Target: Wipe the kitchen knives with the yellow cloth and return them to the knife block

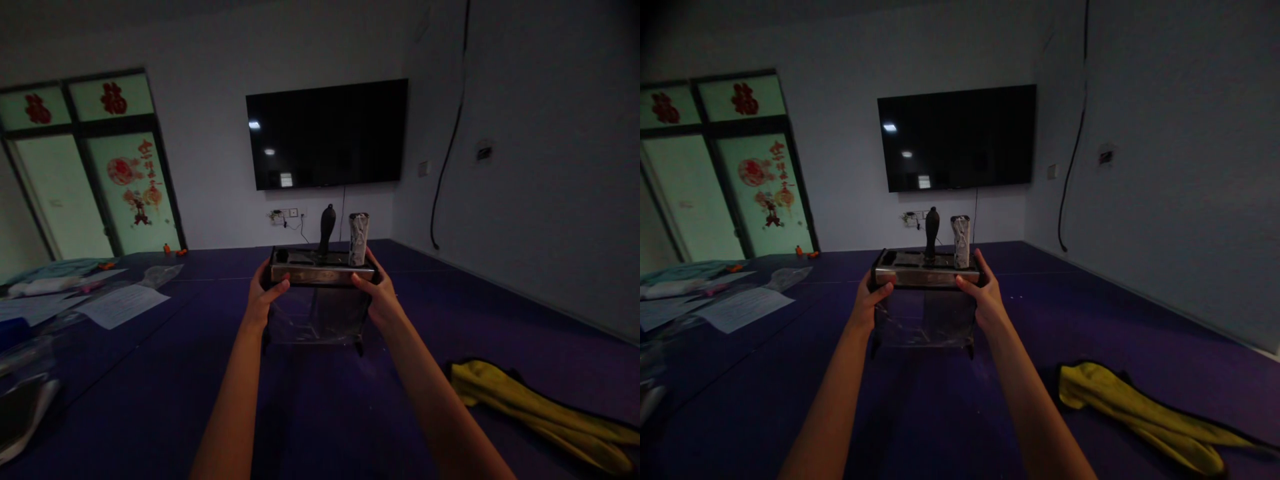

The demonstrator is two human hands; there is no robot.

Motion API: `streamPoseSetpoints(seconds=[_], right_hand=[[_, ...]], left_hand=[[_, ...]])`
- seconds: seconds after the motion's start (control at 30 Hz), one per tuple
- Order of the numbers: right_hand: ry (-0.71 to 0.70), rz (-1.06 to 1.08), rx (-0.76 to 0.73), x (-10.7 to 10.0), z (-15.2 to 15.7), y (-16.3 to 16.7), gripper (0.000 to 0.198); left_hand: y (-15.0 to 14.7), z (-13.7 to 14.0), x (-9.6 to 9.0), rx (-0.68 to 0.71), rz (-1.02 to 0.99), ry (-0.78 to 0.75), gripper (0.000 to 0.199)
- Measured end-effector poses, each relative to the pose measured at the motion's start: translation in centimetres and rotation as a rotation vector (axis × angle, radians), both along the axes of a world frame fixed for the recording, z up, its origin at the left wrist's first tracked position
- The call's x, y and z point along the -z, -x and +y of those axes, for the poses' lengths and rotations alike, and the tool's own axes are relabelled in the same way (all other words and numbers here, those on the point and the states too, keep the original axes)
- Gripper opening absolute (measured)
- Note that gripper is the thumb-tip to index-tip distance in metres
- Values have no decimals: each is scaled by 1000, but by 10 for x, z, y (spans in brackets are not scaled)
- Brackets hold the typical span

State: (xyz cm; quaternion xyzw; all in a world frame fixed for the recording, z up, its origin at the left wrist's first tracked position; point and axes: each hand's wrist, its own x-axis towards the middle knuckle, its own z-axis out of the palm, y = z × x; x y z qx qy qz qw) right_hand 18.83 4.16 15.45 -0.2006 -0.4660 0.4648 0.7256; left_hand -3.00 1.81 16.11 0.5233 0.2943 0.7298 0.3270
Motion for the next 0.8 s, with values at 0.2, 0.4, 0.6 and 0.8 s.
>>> streamPoseSetpoints(seconds=[0.2, 0.4, 0.6, 0.8], right_hand=[[-84, -169, 53, -3, 1, -14, 91], [-55, -319, 380, -15, 1, -63, 58], [104, -302, 607, -11, 2, -105, 45], [190, -280, 722, -3, 7, -119, 37]], left_hand=[[0, 7, 1, -51, -77, -2, 68], [22, 22, 10, -393, -154, -34, 79], [73, 31, 28, -692, -258, -83, 81], [106, 29, 44, -830, -291, -110, 84]])
